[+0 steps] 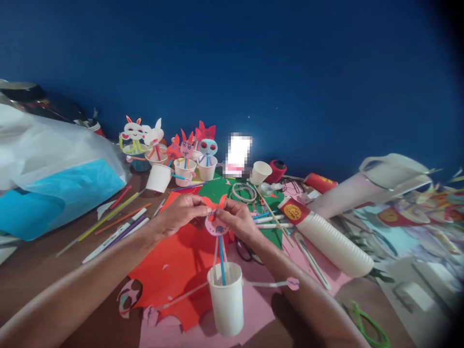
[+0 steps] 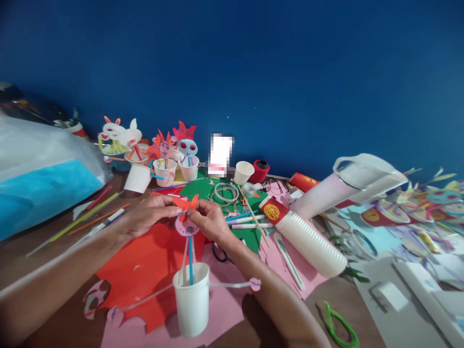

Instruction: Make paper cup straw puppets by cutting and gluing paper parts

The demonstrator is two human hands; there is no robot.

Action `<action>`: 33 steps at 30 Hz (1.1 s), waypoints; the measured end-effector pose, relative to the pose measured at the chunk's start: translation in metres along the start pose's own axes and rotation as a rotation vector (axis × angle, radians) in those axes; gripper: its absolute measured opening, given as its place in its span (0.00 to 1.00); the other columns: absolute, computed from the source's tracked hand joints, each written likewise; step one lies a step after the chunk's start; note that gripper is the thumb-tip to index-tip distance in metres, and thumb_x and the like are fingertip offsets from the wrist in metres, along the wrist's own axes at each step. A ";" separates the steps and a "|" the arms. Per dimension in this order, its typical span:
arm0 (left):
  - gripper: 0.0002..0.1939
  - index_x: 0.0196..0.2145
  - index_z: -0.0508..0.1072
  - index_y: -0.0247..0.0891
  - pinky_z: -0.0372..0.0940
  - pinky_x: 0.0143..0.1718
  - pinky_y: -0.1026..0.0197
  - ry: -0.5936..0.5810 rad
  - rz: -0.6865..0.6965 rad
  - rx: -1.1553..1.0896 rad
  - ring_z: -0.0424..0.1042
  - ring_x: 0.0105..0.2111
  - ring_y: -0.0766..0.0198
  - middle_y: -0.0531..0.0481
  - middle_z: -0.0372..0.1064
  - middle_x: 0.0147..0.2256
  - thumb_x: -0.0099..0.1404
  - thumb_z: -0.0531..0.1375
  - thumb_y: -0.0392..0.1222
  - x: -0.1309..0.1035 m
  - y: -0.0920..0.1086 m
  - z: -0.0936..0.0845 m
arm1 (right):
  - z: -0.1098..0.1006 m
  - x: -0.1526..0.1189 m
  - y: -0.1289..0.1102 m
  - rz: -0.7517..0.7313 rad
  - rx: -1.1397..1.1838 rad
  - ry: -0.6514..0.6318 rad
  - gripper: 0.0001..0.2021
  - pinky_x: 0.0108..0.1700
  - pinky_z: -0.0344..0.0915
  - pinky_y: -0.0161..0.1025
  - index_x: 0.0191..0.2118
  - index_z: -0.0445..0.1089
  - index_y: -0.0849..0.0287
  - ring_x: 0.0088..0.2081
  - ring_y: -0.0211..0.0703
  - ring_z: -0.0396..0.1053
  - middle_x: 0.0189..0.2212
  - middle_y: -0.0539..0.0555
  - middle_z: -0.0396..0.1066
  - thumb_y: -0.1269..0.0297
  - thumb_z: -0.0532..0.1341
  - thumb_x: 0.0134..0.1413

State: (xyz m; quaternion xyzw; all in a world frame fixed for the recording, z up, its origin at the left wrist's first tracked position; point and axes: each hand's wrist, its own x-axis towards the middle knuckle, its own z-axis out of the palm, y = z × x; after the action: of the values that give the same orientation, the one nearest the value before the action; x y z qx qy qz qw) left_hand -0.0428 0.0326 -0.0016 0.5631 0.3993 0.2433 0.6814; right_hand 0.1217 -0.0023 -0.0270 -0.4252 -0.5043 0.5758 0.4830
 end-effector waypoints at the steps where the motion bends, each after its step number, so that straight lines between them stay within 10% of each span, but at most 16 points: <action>1: 0.07 0.25 0.71 0.33 0.61 0.26 0.64 0.001 -0.010 0.012 0.67 0.21 0.67 0.52 0.68 0.21 0.53 0.59 0.41 0.000 -0.001 0.000 | 0.000 0.000 0.000 0.001 -0.004 -0.003 0.06 0.26 0.59 0.32 0.28 0.69 0.61 0.23 0.35 0.63 0.23 0.49 0.68 0.64 0.61 0.42; 33: 0.07 0.18 0.66 0.34 0.53 0.21 0.67 0.078 0.059 0.147 0.59 0.18 0.71 0.56 0.61 0.16 0.51 0.56 0.37 0.004 -0.010 0.005 | 0.001 0.002 0.005 -0.064 -0.065 0.011 0.07 0.28 0.58 0.33 0.26 0.67 0.61 0.25 0.35 0.61 0.23 0.49 0.66 0.61 0.60 0.44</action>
State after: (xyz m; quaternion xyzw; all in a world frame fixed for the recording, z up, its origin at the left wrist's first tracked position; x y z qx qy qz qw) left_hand -0.0376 0.0307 -0.0117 0.6132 0.4258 0.2550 0.6146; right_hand 0.1195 -0.0006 -0.0317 -0.4277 -0.5335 0.5410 0.4897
